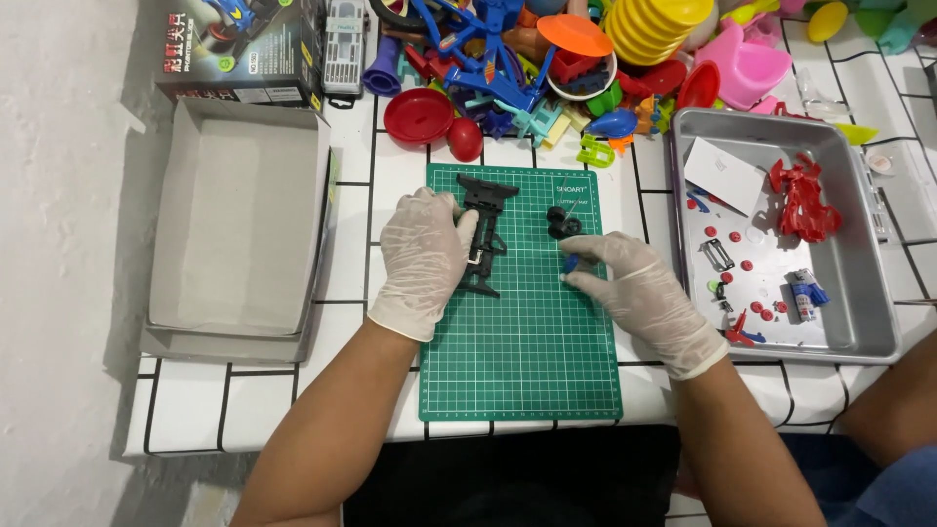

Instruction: Installing a motor and batteries into a toy car chassis on a cutting mat.

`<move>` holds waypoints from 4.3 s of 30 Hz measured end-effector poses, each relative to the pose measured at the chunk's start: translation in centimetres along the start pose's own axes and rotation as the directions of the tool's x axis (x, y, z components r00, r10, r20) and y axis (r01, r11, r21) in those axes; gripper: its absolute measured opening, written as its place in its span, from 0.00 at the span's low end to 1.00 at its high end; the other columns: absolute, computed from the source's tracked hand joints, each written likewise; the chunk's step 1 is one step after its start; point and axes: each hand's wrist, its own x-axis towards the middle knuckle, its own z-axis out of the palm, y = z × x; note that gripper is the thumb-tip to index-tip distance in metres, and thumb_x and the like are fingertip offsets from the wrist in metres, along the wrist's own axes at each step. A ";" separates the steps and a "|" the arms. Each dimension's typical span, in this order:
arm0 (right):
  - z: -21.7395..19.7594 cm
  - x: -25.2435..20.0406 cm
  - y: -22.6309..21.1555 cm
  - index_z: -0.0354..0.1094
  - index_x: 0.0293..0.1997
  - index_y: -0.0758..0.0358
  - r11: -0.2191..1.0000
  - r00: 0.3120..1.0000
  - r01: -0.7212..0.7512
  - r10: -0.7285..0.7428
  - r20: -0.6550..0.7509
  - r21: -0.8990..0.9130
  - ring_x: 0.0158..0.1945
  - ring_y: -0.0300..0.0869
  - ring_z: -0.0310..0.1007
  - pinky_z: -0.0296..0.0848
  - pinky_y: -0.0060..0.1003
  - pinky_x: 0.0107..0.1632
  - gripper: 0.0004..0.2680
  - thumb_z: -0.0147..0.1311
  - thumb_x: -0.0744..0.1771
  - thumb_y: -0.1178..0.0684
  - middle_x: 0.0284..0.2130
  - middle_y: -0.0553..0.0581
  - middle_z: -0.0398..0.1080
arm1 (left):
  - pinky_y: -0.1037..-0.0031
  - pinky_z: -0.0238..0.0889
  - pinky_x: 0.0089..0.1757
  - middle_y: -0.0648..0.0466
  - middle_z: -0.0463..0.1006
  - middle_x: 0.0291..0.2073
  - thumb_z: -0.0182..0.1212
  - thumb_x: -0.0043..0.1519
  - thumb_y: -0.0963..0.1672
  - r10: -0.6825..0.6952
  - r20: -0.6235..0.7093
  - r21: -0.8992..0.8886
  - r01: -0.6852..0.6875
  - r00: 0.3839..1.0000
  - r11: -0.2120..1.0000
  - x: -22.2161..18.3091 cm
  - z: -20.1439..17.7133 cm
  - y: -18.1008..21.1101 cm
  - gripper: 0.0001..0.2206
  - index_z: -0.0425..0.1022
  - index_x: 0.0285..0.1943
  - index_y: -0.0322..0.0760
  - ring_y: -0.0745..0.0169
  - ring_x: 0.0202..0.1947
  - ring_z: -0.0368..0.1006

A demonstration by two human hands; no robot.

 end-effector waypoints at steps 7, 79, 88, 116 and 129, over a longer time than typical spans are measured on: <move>0.6 -0.3 1.6 0.76 0.51 0.62 0.899 0.997 -0.001 0.035 -0.071 0.437 0.49 0.43 0.75 0.73 0.37 0.56 0.14 0.67 0.61 0.60 0.48 0.60 0.76 | 0.59 0.68 0.45 0.51 0.70 0.35 0.58 0.66 0.47 0.422 -0.332 -0.128 -0.483 0.844 0.866 0.3 0.9 0.8 0.08 0.75 0.45 0.41 0.46 0.48 0.70; 1.6 -1.4 2.3 0.78 0.44 0.60 0.921 0.963 0.231 -0.169 -0.210 0.314 0.46 0.45 0.75 0.69 0.37 0.47 0.09 0.68 0.62 0.62 0.42 0.59 0.77 | 0.58 0.53 0.60 0.62 0.76 0.38 0.69 0.55 0.53 0.625 0.019 -0.117 -0.619 0.780 0.776 -1.8 6.0 4.4 0.13 0.76 0.41 0.51 0.64 0.54 0.69; 1.9 -0.6 2.7 0.77 0.49 0.57 0.898 0.984 -0.018 0.093 -0.150 0.440 0.44 0.38 0.71 0.69 0.34 0.47 0.06 0.59 0.68 0.57 0.41 0.54 0.76 | 0.62 0.54 0.61 0.62 0.79 0.36 0.68 0.55 0.51 0.622 -0.018 -0.206 -0.611 0.783 0.764 -1.7 6.8 4.2 0.11 0.74 0.38 0.49 0.66 0.52 0.73; 2.0 -0.1 2.8 0.79 0.41 0.64 0.883 0.966 -0.227 0.257 -0.019 0.410 0.35 0.35 0.66 0.69 0.30 0.38 0.08 0.69 0.64 0.52 0.28 0.53 0.72 | 0.65 0.60 0.59 0.57 0.78 0.31 0.68 0.52 0.51 0.585 0.016 -0.221 -0.568 0.811 0.793 -1.8 8.4 4.4 0.11 0.73 0.35 0.47 0.62 0.49 0.73; 2.7 0.1 4.3 0.80 0.40 0.60 0.906 0.964 -0.242 0.266 -0.023 0.347 0.34 0.36 0.69 0.71 0.33 0.39 0.08 0.70 0.64 0.50 0.28 0.54 0.74 | 0.62 0.58 0.62 0.55 0.75 0.34 0.68 0.52 0.49 0.629 0.006 -0.230 -0.611 0.777 0.757 -1.8 8.7 4.2 0.11 0.71 0.37 0.45 0.57 0.51 0.72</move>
